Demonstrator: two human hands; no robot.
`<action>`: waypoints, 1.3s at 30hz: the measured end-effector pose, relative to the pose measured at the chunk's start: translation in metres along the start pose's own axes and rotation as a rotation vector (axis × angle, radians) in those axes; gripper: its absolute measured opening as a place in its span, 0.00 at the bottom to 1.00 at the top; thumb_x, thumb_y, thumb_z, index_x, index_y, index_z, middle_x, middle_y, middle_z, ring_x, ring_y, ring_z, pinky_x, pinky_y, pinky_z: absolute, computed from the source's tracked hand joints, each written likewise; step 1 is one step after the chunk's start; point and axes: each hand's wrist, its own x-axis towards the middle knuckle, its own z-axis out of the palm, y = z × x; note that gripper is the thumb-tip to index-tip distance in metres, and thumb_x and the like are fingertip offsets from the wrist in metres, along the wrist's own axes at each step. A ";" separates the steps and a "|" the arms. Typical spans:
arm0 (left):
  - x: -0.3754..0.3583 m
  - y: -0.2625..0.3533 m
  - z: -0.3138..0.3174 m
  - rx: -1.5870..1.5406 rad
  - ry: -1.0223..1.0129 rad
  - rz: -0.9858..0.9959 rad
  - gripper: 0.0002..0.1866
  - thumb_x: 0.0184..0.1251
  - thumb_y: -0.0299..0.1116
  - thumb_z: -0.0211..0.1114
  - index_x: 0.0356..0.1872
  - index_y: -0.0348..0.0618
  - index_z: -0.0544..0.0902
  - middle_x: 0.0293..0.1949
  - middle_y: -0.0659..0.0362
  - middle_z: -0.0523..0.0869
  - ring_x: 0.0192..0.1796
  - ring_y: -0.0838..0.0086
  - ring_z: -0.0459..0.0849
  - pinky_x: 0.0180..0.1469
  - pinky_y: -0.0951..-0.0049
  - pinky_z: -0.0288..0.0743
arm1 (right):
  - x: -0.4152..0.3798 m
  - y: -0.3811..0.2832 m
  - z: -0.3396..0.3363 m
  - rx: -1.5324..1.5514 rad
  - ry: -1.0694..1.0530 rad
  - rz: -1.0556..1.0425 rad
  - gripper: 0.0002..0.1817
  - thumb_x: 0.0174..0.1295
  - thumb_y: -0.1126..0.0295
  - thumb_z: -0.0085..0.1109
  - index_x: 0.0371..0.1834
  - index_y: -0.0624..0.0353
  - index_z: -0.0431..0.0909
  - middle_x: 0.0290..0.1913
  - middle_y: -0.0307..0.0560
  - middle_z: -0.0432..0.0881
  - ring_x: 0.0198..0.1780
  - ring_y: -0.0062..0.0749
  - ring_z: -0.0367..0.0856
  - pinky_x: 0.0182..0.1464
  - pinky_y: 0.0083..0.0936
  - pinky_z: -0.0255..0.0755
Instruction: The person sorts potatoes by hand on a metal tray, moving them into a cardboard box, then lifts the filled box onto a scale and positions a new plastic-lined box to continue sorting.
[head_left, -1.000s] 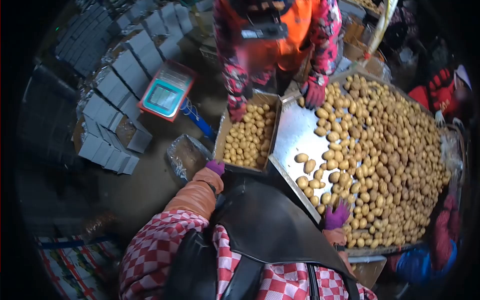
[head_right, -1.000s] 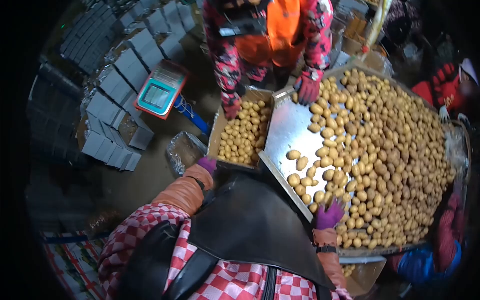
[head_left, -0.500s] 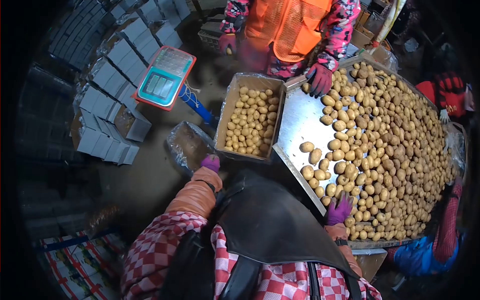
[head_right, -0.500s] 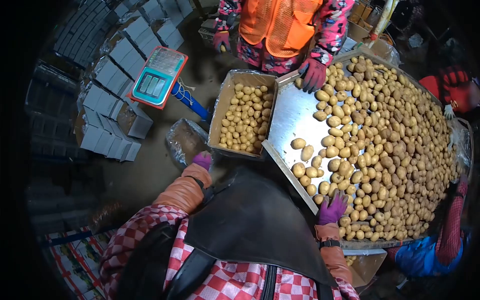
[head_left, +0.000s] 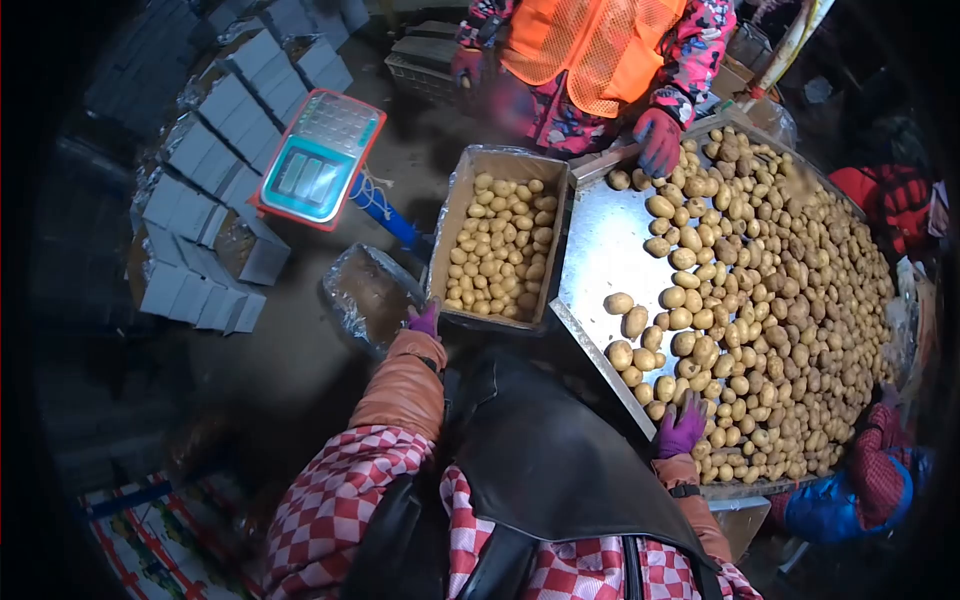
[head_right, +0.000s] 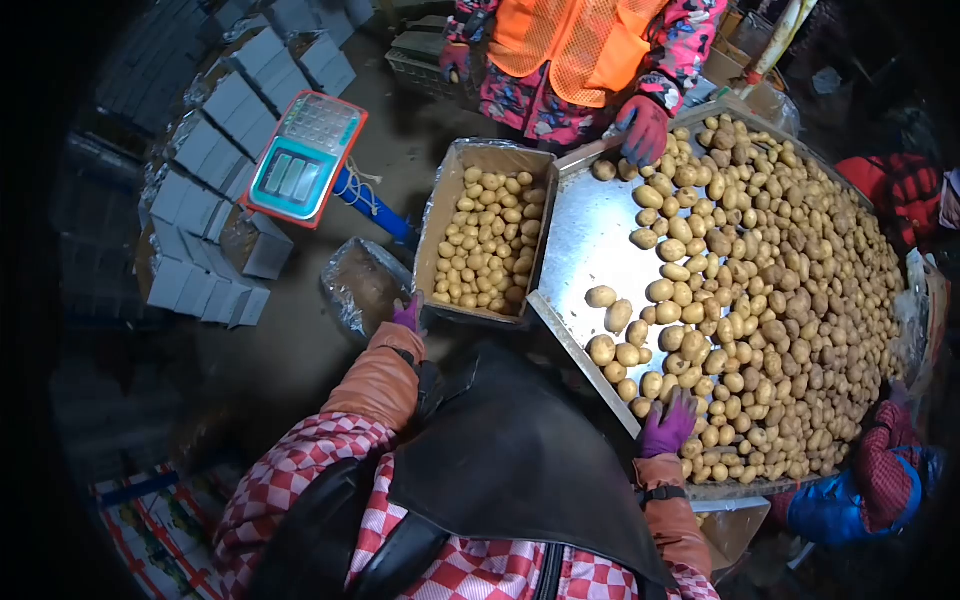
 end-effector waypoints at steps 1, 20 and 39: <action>0.003 -0.006 0.003 0.071 0.028 0.050 0.45 0.53 0.36 0.73 0.71 0.59 0.55 0.62 0.50 0.74 0.60 0.61 0.76 0.59 0.57 0.72 | 0.002 0.007 0.009 -0.001 0.025 -0.037 0.31 0.63 0.60 0.57 0.70 0.57 0.66 0.71 0.57 0.65 0.75 0.55 0.55 0.74 0.49 0.47; -0.024 0.043 0.015 -1.252 0.046 -0.283 0.29 0.72 0.44 0.54 0.70 0.47 0.61 0.64 0.52 0.67 0.62 0.63 0.67 0.61 0.59 0.65 | -0.003 -0.009 -0.010 0.040 -0.012 0.107 0.33 0.57 0.54 0.59 0.66 0.52 0.68 0.71 0.51 0.62 0.74 0.55 0.54 0.73 0.57 0.44; -0.090 0.153 0.047 -0.574 -0.200 0.218 0.24 0.68 0.38 0.61 0.63 0.45 0.70 0.45 0.57 0.80 0.35 0.69 0.82 0.35 0.71 0.76 | -0.003 -0.011 -0.013 0.052 0.288 -0.019 0.24 0.51 0.59 0.60 0.53 0.51 0.75 0.55 0.45 0.74 0.59 0.47 0.69 0.57 0.50 0.61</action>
